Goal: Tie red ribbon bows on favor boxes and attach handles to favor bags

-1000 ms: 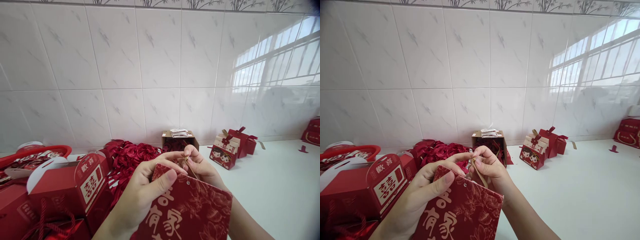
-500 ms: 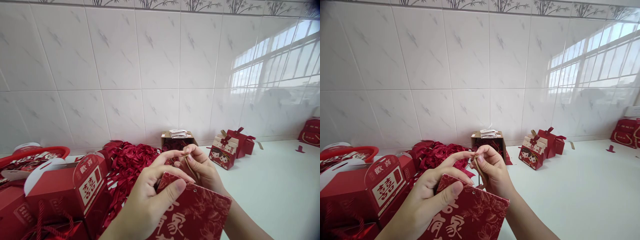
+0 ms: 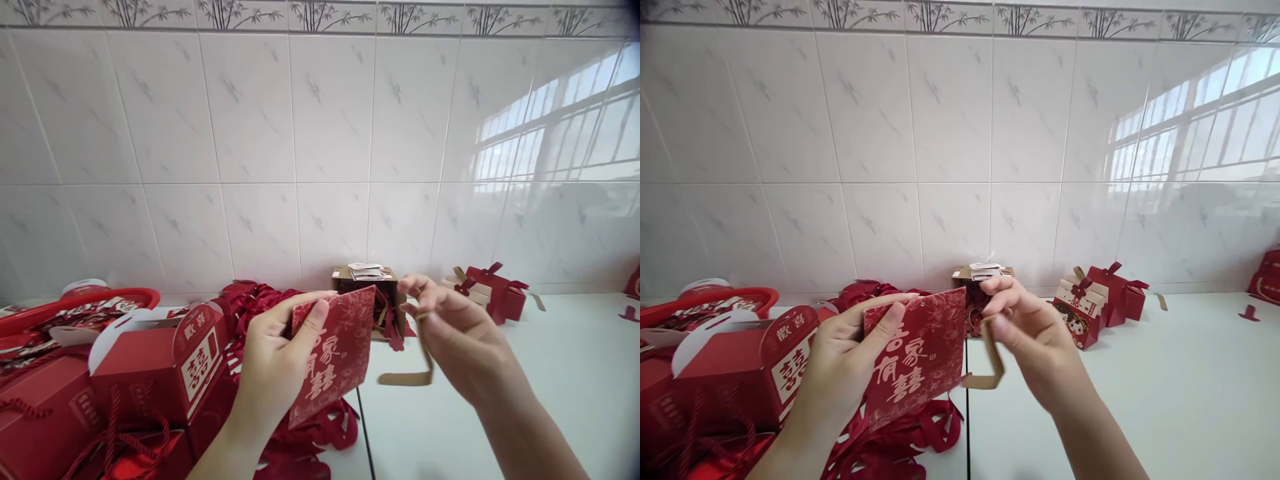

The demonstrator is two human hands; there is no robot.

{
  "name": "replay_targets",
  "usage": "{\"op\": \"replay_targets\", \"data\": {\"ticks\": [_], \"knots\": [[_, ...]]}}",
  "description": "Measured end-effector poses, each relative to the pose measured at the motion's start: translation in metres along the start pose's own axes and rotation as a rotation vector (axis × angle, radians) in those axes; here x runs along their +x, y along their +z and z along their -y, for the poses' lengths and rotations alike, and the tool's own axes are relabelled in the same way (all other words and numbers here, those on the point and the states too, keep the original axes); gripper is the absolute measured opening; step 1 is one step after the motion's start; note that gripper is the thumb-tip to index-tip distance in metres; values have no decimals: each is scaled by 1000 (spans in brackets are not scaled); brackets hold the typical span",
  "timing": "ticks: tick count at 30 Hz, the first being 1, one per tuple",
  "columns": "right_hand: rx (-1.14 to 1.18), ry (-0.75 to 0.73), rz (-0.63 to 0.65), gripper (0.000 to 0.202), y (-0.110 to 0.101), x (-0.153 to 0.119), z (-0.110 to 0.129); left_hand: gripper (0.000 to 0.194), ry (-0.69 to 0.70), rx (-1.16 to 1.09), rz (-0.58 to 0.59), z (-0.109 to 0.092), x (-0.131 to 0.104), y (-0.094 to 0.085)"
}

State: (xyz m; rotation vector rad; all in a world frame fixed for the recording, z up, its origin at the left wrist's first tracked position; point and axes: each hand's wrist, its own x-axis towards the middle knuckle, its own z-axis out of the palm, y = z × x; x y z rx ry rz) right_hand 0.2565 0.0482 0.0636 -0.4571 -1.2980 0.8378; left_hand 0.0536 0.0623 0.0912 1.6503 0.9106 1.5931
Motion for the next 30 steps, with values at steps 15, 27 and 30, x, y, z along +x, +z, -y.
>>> {"op": "replay_targets", "data": {"ticks": [15, 27, 30], "knots": [[-521, -212, -76, 12, 34, -14, -14, 14, 219, 78, 120, 8, -12, 12], [-535, -325, -95, 16, 34, -13, -16, 18, 385, 62, 119, 12, -16, 17], [-410, -309, -148, 15, 36, -14, -16, 20, 451, 19, 124, 14, -17, 19]]}}
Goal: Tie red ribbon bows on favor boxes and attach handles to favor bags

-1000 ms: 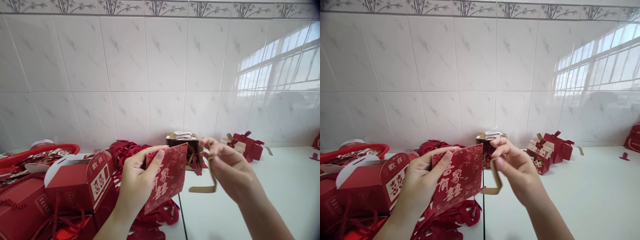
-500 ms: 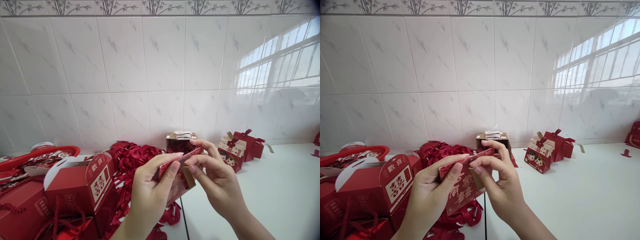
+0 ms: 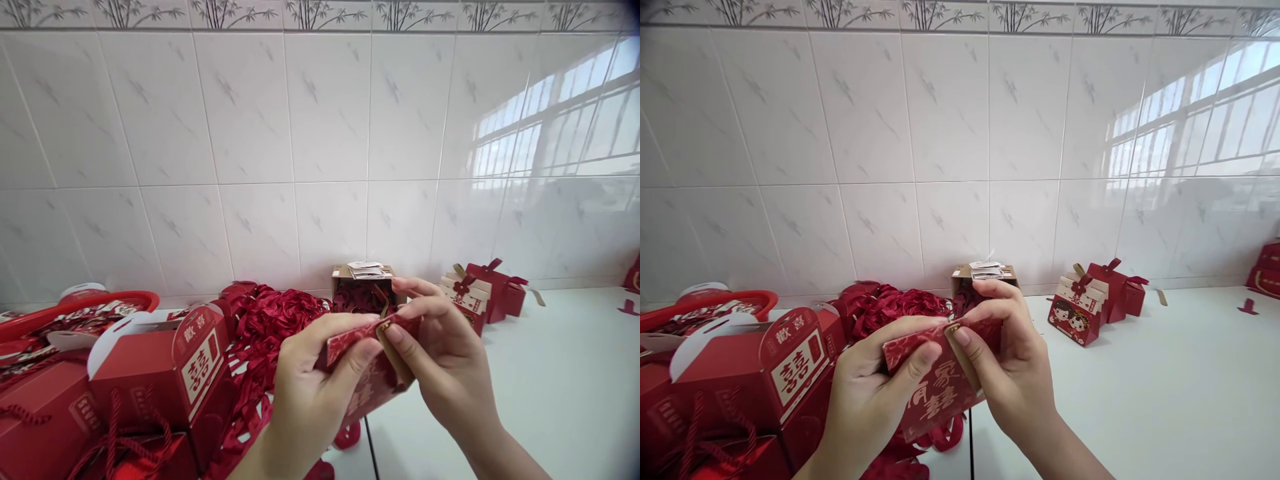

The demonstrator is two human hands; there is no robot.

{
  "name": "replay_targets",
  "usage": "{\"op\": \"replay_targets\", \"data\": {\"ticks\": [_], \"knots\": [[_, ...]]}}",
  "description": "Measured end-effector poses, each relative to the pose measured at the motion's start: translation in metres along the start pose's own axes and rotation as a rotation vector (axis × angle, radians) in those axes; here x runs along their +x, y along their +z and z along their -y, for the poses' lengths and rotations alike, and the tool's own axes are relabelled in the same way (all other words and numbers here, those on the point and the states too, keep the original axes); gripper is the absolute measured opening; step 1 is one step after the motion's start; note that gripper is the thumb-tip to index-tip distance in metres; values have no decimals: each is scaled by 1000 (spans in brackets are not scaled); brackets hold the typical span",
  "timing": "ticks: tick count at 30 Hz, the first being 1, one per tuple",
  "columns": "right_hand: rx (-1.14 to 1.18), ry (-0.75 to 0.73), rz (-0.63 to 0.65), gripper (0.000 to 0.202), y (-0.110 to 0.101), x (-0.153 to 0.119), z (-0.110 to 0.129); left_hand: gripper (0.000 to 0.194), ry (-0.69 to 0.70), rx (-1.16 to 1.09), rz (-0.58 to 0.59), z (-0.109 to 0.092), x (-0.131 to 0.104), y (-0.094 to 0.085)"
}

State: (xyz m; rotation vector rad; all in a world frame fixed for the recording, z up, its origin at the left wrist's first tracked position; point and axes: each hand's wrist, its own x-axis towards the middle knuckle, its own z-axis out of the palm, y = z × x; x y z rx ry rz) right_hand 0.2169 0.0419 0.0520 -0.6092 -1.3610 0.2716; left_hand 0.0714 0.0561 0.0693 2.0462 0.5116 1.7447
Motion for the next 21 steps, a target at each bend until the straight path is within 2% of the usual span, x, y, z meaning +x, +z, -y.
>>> {"op": "replay_targets", "data": {"ticks": [3, 6, 9, 11, 14, 15, 18, 21], "knots": [[107, 70, -18, 28, 0, 0, 1, 20, 45, -46, -59, 3, -1, -1], [157, 186, 67, 35, -5, 1, -1, 17, 51, -13, -69, 3, 0, -4], [227, 349, 174, 34, -12, 4, -8, 15, 67, 2, -11, 1, 4, -7], [232, 402, 167, 30, -16, 5, -12, 14, 55, 0, -36, 2, 7, -8], [71, 288, 30, 18, -20, 5, -13, 10, -13, 21, -145, 7, 11, -11], [-28, 231, 29, 15, -20, 5, -11, 9, -36, 34, -181, 8, 11, -12], [-335, 106, 178, 16, -15, 1, -9, 7, -78, 70, -267, 9, 12, -13], [-502, 33, 323, 17, -4, -4, -16, 8, -97, 89, -305, 7, 10, -11]]}}
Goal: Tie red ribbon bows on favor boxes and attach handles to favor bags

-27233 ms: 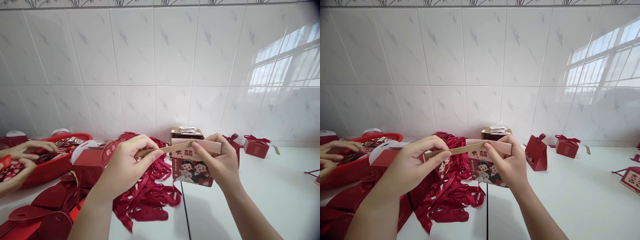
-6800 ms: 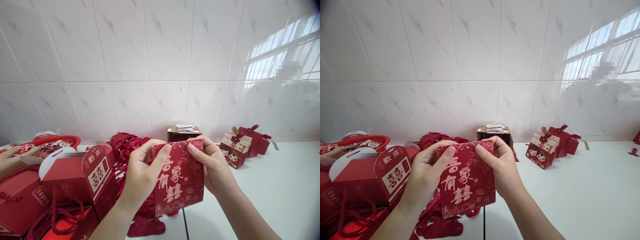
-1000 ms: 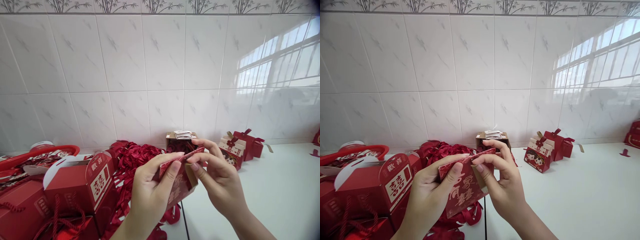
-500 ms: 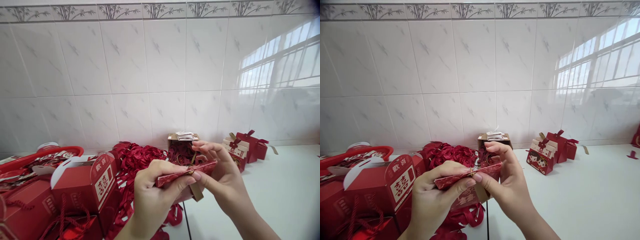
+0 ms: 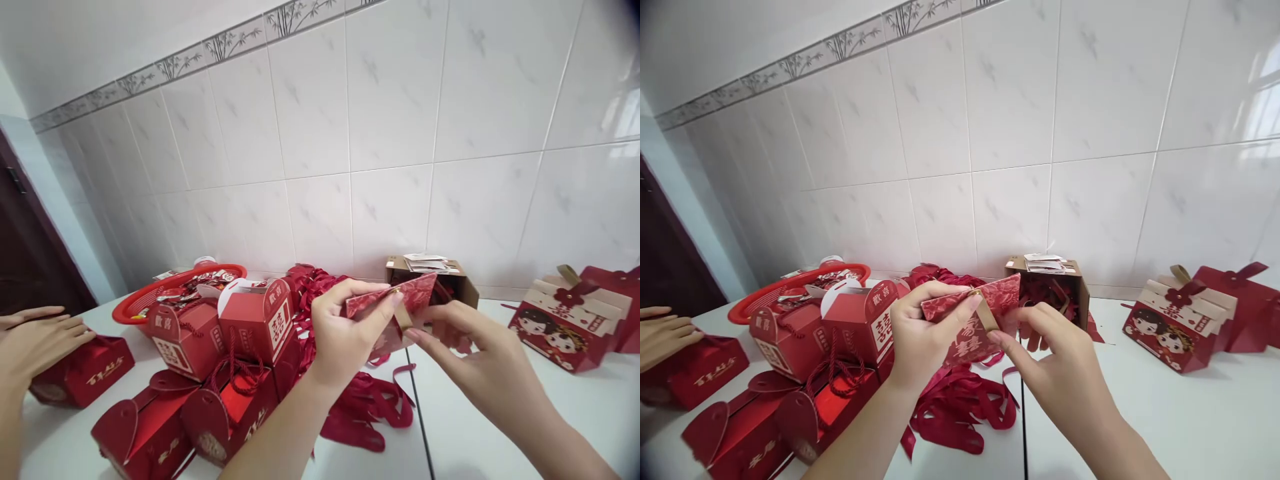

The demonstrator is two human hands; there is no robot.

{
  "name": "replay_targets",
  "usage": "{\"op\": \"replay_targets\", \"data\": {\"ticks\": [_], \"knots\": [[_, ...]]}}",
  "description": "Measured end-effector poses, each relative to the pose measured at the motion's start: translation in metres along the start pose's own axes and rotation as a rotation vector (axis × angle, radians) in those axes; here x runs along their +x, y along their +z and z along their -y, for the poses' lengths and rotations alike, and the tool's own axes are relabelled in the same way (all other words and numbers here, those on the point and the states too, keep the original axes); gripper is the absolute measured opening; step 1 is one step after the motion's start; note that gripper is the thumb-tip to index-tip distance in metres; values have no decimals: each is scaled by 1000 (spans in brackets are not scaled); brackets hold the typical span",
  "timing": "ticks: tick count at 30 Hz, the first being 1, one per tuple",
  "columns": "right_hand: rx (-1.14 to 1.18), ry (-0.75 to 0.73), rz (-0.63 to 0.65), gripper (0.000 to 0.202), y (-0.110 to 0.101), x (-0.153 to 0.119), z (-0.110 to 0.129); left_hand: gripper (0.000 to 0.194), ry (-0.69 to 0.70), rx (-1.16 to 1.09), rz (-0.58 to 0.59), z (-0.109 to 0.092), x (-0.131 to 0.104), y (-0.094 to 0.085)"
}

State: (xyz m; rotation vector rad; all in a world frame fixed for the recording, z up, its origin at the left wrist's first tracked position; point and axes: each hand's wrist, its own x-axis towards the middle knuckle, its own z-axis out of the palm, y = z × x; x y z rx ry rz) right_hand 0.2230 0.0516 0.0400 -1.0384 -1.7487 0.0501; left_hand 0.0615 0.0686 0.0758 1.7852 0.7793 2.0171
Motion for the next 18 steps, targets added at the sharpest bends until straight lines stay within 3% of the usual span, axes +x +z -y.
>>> {"op": "replay_targets", "data": {"ticks": [5, 11, 13, 18], "knots": [[41, 26, 112, 22, 12, 0, -5, 8, 4, 34, -19, 1, -2, 2], [380, 336, 256, 29, -26, 12, -15, 9, -7, 86, -18, 3, 3, -2], [543, 390, 199, 26, -39, 16, -18, 7, 32, 99, 16, 3, 4, -2], [750, 270, -222, 24, -50, 16, -7, 9, 222, 134, 254, 3, 0, 0]]}}
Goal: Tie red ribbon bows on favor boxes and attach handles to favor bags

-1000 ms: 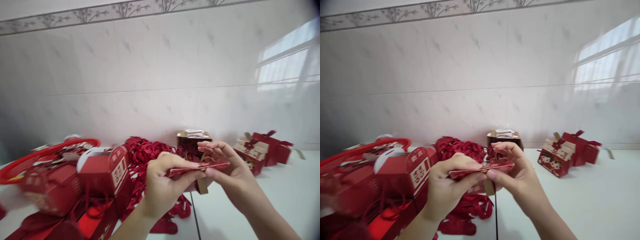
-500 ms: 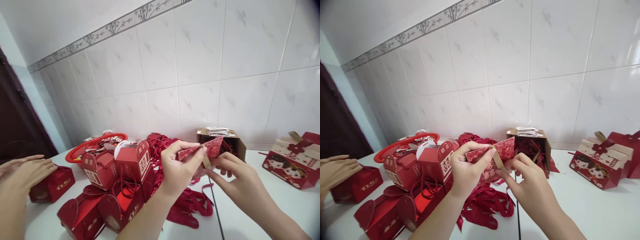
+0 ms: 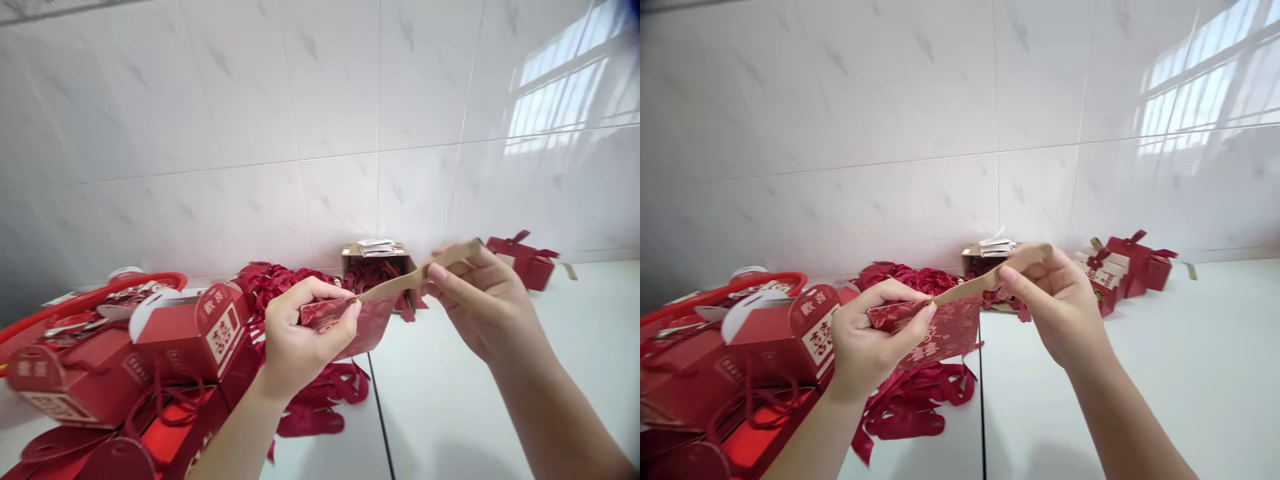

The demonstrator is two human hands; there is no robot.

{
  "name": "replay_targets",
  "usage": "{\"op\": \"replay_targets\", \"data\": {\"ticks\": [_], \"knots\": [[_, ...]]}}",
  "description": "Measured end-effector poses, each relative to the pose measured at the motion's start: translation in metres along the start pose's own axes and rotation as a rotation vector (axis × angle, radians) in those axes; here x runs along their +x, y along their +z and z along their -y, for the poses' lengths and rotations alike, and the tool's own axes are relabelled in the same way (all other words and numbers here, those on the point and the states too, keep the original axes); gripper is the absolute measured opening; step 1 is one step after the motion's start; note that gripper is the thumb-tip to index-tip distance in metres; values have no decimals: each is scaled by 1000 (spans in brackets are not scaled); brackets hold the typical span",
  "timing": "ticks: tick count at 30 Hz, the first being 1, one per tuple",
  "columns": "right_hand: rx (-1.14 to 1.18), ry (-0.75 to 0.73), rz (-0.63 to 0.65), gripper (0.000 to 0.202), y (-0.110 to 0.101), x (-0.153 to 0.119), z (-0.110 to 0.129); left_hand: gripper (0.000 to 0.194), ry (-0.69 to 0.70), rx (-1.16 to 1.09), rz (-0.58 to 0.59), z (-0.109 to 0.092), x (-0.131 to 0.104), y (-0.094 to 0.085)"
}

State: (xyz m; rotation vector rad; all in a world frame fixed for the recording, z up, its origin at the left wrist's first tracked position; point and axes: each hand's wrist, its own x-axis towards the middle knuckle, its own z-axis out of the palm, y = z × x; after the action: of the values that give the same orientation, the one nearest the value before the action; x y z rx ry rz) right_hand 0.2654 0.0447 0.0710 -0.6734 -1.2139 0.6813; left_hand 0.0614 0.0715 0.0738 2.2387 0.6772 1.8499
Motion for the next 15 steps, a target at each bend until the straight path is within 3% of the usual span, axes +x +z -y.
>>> {"op": "replay_targets", "data": {"ticks": [3, 5, 9, 12, 15], "knots": [[-9, -178, -119, 44, 9, -8, 8, 13, 165, -23, 106, -1, -2, 3], [-37, -273, -148, 44, 13, -13, 11, 17, 270, -40, 149, -4, -3, 4], [-52, -334, 19, 22, 13, -15, 11, 29, 384, -65, 241, -10, -2, 2], [-107, -276, 180, 30, 11, -14, 10, 34, 412, -83, 293, -13, -1, -1], [-178, -266, 275, 20, 11, -15, 12, 34, 446, -79, 278, -16, 1, -3]]}}
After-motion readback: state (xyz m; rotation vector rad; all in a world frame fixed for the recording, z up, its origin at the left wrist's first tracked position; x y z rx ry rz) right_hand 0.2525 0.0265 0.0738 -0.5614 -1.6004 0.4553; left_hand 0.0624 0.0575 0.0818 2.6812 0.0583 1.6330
